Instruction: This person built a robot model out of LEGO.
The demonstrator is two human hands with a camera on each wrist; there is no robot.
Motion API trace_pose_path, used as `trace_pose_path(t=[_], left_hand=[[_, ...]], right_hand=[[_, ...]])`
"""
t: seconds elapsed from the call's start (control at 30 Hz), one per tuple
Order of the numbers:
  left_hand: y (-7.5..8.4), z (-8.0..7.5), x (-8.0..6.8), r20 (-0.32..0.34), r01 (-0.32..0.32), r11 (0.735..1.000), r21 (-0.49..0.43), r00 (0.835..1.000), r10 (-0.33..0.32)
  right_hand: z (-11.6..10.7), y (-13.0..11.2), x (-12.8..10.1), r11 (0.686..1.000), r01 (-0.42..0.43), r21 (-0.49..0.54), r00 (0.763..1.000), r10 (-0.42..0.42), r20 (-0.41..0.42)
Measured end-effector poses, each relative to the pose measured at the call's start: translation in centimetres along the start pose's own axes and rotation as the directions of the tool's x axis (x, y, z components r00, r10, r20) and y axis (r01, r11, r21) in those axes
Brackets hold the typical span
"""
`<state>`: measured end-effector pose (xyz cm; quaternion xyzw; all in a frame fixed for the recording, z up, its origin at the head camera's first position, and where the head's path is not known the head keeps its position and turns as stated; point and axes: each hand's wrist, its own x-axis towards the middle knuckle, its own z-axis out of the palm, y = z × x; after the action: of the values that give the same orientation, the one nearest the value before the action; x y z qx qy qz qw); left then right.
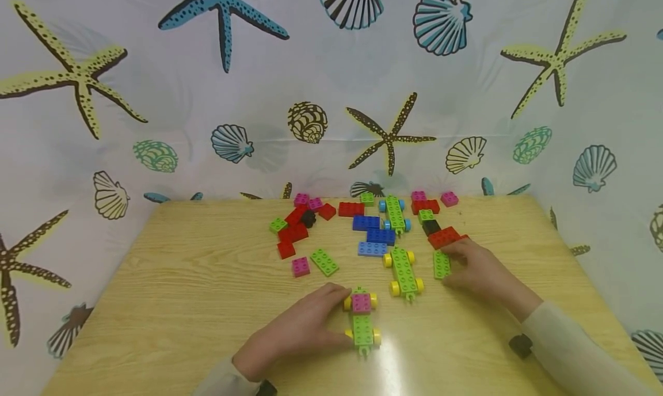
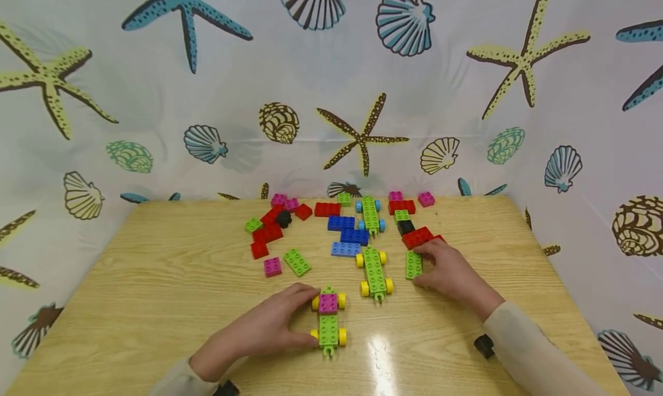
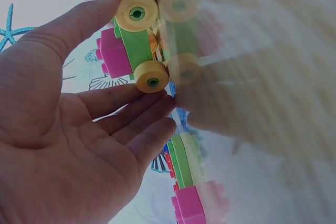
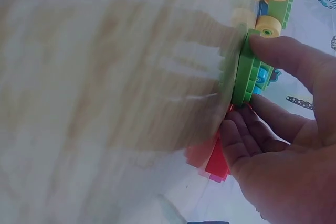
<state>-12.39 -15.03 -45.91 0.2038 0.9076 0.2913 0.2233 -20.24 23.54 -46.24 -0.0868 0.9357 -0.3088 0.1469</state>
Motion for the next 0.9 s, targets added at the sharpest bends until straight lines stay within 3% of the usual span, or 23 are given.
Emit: trace_pose_path(t=[0.9], left_hand=[[0.5,-0.1,-0.4,0.009,0.011,1.0,-0.018,1.0,-0.011]], right_hand=[[0.1,-1.3,-0.1,0.997,0.061,-0.056,0.995,-0.065,-0.081]])
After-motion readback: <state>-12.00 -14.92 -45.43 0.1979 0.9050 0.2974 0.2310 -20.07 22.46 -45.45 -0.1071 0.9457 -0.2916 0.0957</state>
